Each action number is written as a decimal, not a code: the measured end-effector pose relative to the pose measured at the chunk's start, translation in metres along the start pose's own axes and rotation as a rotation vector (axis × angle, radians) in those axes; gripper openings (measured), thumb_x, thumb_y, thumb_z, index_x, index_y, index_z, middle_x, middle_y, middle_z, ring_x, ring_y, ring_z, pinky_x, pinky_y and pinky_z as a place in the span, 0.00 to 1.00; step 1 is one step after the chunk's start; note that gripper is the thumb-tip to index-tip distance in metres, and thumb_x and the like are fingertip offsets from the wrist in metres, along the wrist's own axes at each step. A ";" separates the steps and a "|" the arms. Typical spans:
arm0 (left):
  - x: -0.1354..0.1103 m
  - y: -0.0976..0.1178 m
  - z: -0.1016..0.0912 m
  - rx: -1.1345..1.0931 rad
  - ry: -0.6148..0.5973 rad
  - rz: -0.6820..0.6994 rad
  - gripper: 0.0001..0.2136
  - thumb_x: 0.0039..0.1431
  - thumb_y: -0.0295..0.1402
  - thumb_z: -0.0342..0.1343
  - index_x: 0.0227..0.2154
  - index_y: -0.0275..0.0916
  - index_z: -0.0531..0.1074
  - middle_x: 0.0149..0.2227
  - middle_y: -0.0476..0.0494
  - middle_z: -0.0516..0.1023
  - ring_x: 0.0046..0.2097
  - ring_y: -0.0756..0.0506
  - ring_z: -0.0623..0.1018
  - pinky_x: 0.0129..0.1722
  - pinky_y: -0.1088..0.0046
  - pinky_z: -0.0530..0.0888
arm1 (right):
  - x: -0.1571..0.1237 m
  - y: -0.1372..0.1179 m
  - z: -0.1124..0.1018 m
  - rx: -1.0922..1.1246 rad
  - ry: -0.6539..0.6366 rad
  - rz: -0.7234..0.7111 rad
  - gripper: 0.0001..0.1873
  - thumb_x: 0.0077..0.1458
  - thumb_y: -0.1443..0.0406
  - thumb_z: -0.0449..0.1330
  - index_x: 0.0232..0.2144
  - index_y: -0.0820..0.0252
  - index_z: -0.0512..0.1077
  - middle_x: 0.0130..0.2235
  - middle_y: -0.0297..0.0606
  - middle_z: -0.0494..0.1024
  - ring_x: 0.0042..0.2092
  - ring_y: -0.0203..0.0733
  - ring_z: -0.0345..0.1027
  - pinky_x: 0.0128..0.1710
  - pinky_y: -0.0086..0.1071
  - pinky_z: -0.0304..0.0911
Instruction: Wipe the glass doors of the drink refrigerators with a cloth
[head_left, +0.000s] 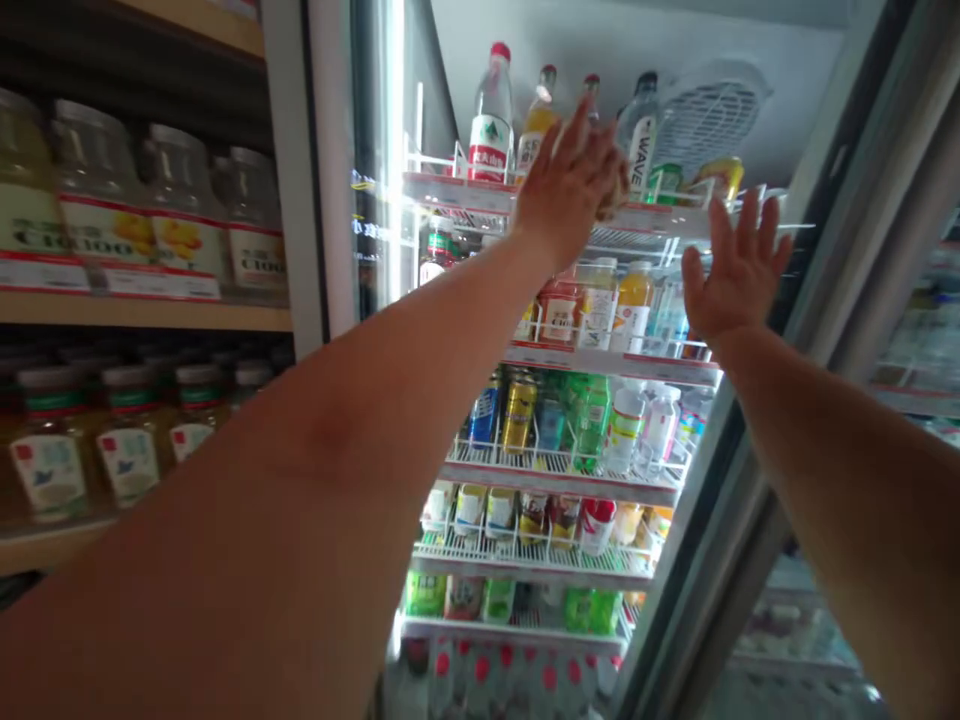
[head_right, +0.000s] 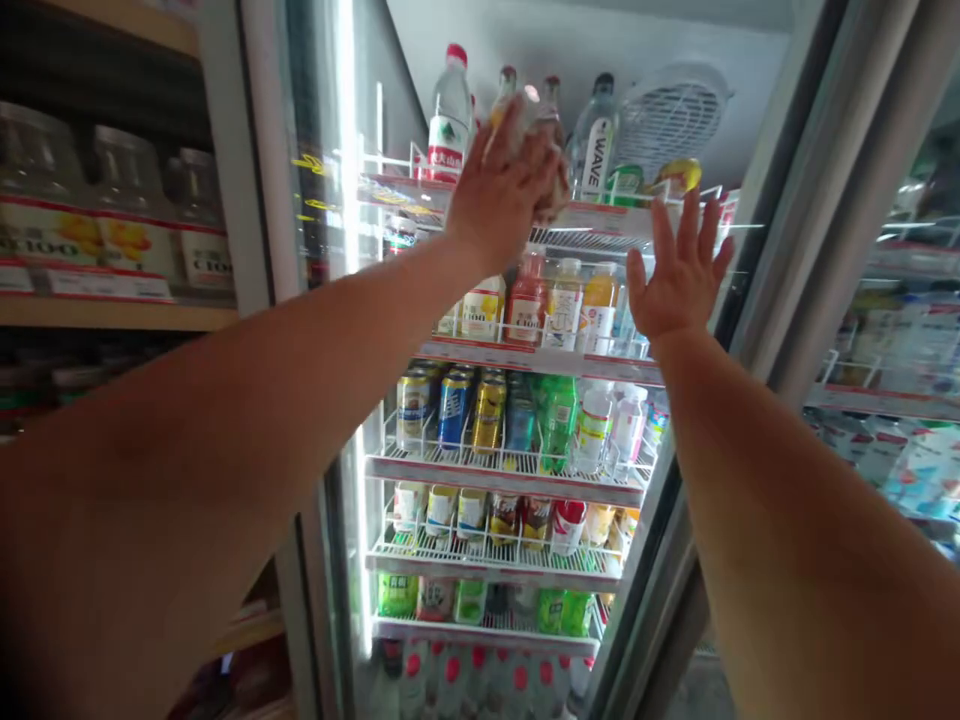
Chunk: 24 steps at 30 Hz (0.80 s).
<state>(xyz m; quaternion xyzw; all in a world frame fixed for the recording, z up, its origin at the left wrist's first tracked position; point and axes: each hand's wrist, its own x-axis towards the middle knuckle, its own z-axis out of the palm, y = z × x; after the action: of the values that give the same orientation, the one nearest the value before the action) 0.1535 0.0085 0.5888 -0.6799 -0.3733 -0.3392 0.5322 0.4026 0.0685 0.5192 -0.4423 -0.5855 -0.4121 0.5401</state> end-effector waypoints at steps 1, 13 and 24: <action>0.002 -0.004 0.001 -0.004 0.011 -0.077 0.27 0.71 0.23 0.41 0.71 0.38 0.60 0.75 0.48 0.52 0.76 0.37 0.46 0.75 0.47 0.49 | 0.000 0.000 -0.001 -0.003 -0.007 0.002 0.34 0.71 0.51 0.46 0.74 0.48 0.48 0.76 0.39 0.41 0.76 0.56 0.34 0.72 0.63 0.40; 0.029 0.001 0.005 -0.175 -0.124 0.051 0.27 0.73 0.23 0.37 0.73 0.31 0.55 0.76 0.40 0.47 0.76 0.34 0.42 0.74 0.42 0.40 | 0.004 -0.001 -0.008 0.001 -0.084 0.051 0.36 0.68 0.55 0.49 0.74 0.46 0.48 0.76 0.37 0.41 0.77 0.53 0.31 0.74 0.59 0.37; 0.047 0.002 0.013 -0.196 -0.105 0.200 0.26 0.74 0.28 0.38 0.72 0.36 0.60 0.74 0.42 0.53 0.76 0.38 0.47 0.74 0.47 0.41 | 0.004 0.003 -0.002 0.055 0.008 0.059 0.35 0.64 0.49 0.40 0.72 0.35 0.52 0.75 0.18 0.42 0.76 0.49 0.37 0.74 0.58 0.42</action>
<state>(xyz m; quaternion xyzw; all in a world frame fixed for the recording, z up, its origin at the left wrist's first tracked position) 0.1788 0.0280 0.6256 -0.7792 -0.2961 -0.2836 0.4741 0.4061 0.0679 0.5237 -0.4424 -0.5813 -0.3816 0.5664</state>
